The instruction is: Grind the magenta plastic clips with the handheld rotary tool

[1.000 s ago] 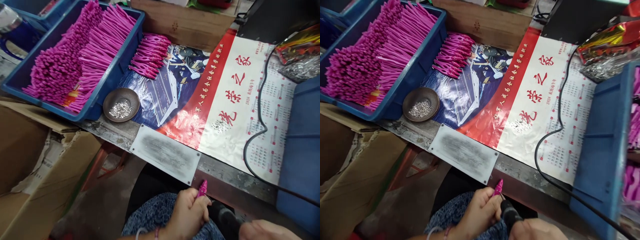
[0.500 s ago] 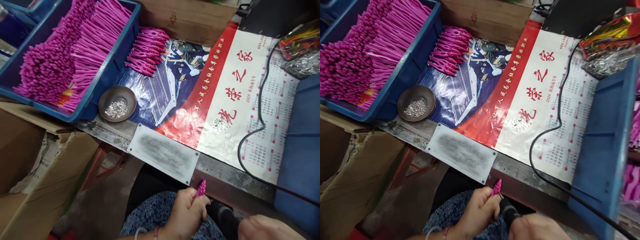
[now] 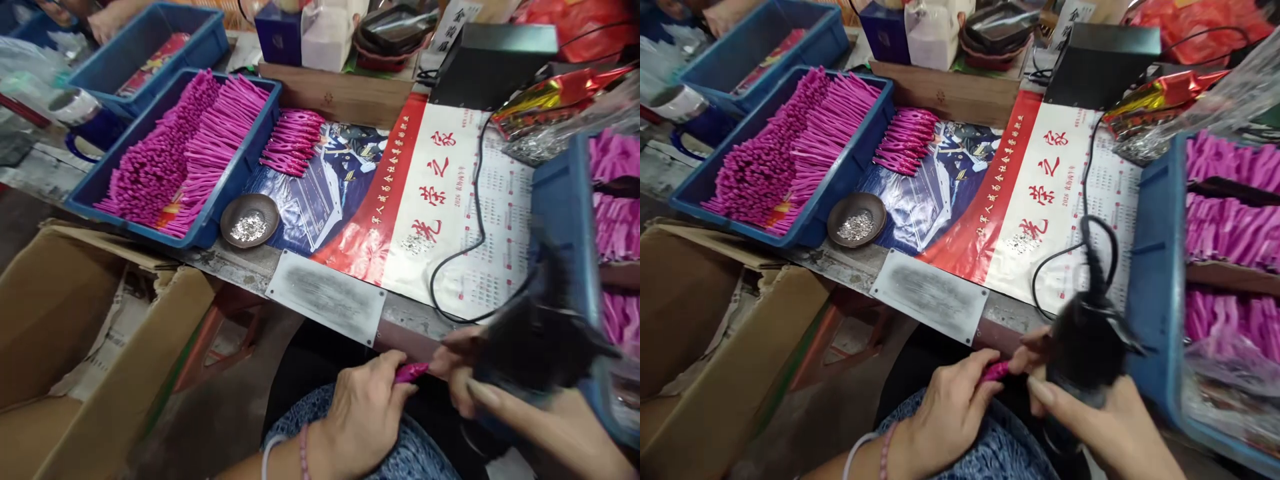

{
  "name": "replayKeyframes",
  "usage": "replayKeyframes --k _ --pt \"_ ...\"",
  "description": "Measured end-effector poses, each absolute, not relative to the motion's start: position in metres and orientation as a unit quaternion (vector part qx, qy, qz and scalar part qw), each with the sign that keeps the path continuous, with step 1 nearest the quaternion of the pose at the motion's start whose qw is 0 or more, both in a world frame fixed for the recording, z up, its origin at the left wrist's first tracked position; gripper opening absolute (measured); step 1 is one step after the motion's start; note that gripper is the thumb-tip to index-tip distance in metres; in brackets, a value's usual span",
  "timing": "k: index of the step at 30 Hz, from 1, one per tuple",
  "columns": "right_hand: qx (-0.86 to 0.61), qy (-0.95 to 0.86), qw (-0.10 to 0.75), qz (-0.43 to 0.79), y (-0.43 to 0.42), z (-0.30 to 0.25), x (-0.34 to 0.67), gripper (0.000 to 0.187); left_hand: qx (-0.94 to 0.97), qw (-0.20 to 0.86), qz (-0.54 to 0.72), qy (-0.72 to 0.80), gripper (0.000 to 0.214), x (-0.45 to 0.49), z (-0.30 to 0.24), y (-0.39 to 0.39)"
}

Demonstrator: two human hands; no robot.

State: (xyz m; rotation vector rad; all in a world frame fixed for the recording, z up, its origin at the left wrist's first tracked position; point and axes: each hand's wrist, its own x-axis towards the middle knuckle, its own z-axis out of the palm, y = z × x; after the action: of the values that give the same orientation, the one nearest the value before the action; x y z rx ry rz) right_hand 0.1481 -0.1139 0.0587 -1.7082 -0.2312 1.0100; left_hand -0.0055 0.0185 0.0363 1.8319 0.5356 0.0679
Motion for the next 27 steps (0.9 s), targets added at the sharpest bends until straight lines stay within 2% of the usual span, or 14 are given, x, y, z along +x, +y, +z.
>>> replayKeyframes --k 5,11,20,27 --pt "-0.630 -0.091 0.591 0.495 -0.093 0.069 0.139 0.051 0.912 0.362 0.123 0.148 0.016 -0.010 0.040 0.016" --pt "-0.608 -0.061 0.635 0.473 -0.098 0.070 0.127 0.052 0.937 0.245 0.233 0.088 0.015 -0.010 0.045 0.018" --pt "-0.610 -0.053 0.651 0.449 -0.108 0.066 0.121 0.054 0.945 0.210 0.248 0.047 0.023 -0.009 0.049 0.013" --pt "-0.595 -0.064 0.657 0.459 -0.110 0.064 0.119 0.050 0.940 0.217 0.257 0.056 0.012 -0.011 0.045 0.011"
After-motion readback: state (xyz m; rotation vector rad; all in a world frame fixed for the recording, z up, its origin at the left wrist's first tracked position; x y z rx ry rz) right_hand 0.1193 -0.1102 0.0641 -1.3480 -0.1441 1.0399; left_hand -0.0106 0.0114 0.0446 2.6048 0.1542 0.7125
